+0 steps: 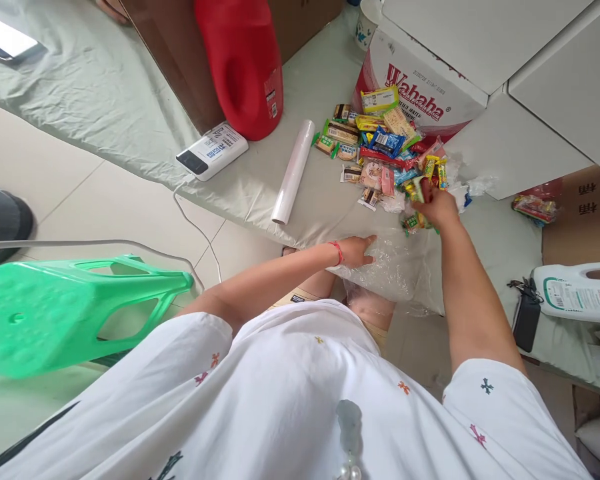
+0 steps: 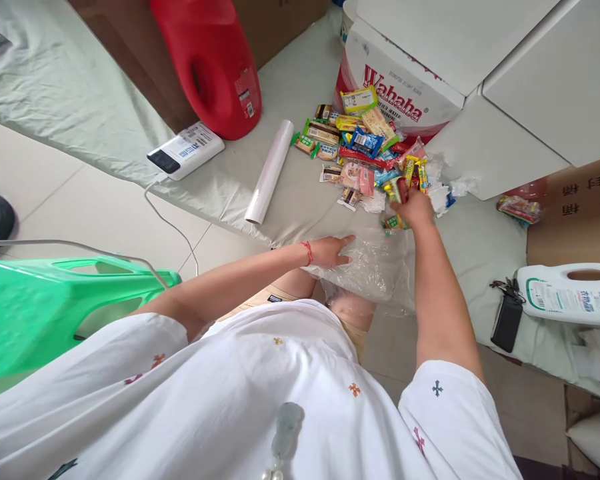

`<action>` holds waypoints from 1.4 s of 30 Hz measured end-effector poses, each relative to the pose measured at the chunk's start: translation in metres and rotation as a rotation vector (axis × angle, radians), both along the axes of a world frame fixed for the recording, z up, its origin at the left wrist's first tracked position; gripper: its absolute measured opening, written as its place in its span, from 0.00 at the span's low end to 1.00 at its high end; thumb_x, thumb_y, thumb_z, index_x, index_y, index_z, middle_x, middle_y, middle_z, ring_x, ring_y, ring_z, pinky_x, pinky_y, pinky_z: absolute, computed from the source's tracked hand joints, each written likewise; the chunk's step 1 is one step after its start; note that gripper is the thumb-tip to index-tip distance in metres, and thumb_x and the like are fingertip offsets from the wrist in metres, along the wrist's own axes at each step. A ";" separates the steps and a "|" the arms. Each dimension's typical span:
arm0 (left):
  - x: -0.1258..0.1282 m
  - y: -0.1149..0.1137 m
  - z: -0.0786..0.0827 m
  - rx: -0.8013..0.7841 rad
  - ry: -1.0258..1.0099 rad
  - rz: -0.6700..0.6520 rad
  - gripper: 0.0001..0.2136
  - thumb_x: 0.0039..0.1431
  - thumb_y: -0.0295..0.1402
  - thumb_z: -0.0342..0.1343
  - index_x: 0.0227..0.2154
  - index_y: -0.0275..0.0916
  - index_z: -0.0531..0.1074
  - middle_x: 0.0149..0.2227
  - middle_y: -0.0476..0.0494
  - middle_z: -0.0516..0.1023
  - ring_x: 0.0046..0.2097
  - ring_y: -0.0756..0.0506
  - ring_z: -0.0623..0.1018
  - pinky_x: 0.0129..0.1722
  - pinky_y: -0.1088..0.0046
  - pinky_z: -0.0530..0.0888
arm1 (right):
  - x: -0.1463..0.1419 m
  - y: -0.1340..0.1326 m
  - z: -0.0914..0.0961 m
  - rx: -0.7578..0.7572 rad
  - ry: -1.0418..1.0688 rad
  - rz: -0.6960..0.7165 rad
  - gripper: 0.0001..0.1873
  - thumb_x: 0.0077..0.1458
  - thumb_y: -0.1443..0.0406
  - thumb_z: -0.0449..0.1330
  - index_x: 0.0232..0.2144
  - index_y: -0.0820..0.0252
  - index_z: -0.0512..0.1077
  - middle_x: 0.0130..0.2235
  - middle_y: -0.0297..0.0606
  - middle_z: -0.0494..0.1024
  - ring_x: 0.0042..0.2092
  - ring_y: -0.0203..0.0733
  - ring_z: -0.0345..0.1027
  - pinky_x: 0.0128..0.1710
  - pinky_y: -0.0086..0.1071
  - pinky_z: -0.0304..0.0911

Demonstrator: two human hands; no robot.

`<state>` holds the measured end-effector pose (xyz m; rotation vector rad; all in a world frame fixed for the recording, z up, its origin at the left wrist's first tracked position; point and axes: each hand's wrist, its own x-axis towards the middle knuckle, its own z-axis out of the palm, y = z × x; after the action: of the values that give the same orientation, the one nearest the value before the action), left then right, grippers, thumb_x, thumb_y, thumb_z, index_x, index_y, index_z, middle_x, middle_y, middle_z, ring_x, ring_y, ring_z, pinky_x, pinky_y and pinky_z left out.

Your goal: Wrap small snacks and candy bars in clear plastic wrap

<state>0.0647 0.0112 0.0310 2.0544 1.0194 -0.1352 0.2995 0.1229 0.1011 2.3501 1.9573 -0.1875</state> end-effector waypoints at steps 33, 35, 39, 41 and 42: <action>-0.048 0.067 0.016 0.363 -0.304 0.036 0.20 0.60 0.29 0.51 0.53 0.40 0.79 0.50 0.43 0.80 0.50 0.44 0.78 0.52 0.68 0.72 | -0.070 -0.285 -0.085 0.339 0.279 0.415 0.12 0.68 0.57 0.57 0.48 0.52 0.76 0.48 0.48 0.76 0.49 0.53 0.67 0.53 0.46 0.64; -0.063 0.067 0.010 0.474 -0.228 -0.036 0.25 0.58 0.26 0.51 0.58 0.44 0.76 0.60 0.43 0.74 0.54 0.42 0.76 0.52 0.68 0.71 | -0.071 -0.293 -0.104 0.274 0.229 0.457 0.13 0.67 0.59 0.58 0.52 0.49 0.76 0.51 0.47 0.76 0.51 0.54 0.67 0.54 0.48 0.62; -0.083 0.062 -0.002 0.514 -0.095 -0.206 0.35 0.56 0.25 0.52 0.67 0.55 0.66 0.71 0.48 0.60 0.60 0.41 0.73 0.47 0.70 0.71 | -0.071 -0.285 -0.127 0.193 0.229 0.505 0.19 0.68 0.65 0.55 0.58 0.44 0.74 0.57 0.45 0.76 0.54 0.53 0.65 0.57 0.48 0.57; -0.084 0.061 -0.007 0.503 -0.080 -0.277 0.34 0.57 0.25 0.52 0.66 0.58 0.66 0.72 0.52 0.58 0.64 0.41 0.69 0.48 0.71 0.71 | -0.075 -0.278 -0.132 0.173 0.245 0.514 0.21 0.69 0.67 0.53 0.58 0.42 0.74 0.57 0.43 0.76 0.52 0.51 0.66 0.56 0.47 0.57; -0.082 0.061 -0.009 0.497 -0.082 -0.294 0.32 0.58 0.26 0.52 0.64 0.58 0.68 0.72 0.53 0.59 0.65 0.41 0.68 0.49 0.71 0.71 | -0.078 -0.275 -0.133 0.168 0.245 0.506 0.21 0.69 0.67 0.52 0.57 0.42 0.75 0.56 0.43 0.77 0.51 0.50 0.66 0.55 0.46 0.57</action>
<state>-0.0175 0.0723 0.0223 2.6331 0.7434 0.0601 0.2216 -0.1525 -0.0318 1.9002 2.7040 -0.2954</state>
